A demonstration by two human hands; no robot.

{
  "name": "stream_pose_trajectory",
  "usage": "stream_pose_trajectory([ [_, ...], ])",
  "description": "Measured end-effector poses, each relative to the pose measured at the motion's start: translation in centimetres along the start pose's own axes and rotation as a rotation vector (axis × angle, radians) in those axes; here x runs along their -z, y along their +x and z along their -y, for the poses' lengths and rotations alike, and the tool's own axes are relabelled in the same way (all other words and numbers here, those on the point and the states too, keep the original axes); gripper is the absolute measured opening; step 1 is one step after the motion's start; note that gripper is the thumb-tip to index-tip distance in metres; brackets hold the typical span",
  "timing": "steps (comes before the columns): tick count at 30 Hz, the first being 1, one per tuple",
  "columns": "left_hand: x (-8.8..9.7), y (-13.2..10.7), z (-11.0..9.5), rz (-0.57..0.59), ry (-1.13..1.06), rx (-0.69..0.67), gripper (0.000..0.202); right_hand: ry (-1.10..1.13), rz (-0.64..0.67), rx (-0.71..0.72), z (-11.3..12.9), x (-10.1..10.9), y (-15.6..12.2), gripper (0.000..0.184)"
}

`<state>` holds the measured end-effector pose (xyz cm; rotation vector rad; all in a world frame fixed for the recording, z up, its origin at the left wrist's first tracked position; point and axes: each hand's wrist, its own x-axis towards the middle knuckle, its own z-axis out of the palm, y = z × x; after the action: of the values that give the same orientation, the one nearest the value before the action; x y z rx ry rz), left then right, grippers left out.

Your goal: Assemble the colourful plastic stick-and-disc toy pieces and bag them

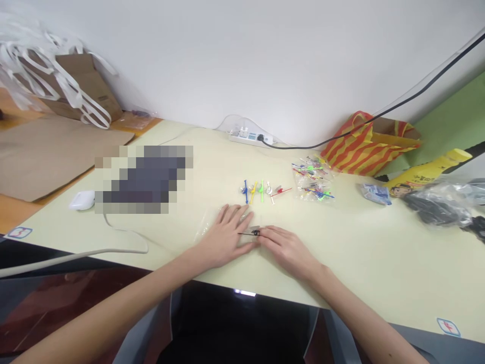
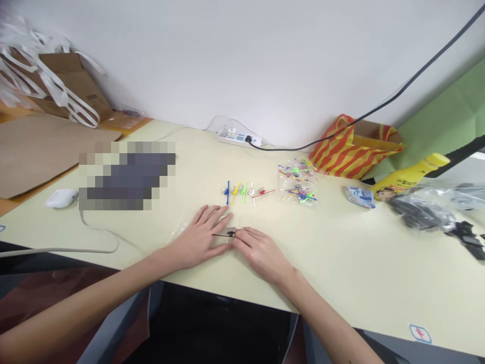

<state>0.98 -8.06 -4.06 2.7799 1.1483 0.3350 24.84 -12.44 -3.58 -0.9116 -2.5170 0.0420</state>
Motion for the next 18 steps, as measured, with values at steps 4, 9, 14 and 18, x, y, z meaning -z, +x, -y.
stream_pose_trajectory([
  [4,0.2,0.2,0.4,0.035,-0.035,0.008,0.081,-0.043,-0.010,-0.042,-0.5,0.4,-1.4,0.027],
  [9,0.2,0.2,0.9,0.054,-0.040,0.027,0.070,-0.096,0.028,-0.084,-0.8,0.9,-2.0,0.031],
  [14,0.4,0.1,0.9,0.040,-0.071,0.030,0.063,-0.069,0.036,-0.159,-1.3,1.2,-2.1,0.042],
  [18,0.5,0.1,0.9,0.043,-0.087,0.032,0.056,-0.070,0.020,-0.140,-1.7,1.4,-1.9,0.036],
])
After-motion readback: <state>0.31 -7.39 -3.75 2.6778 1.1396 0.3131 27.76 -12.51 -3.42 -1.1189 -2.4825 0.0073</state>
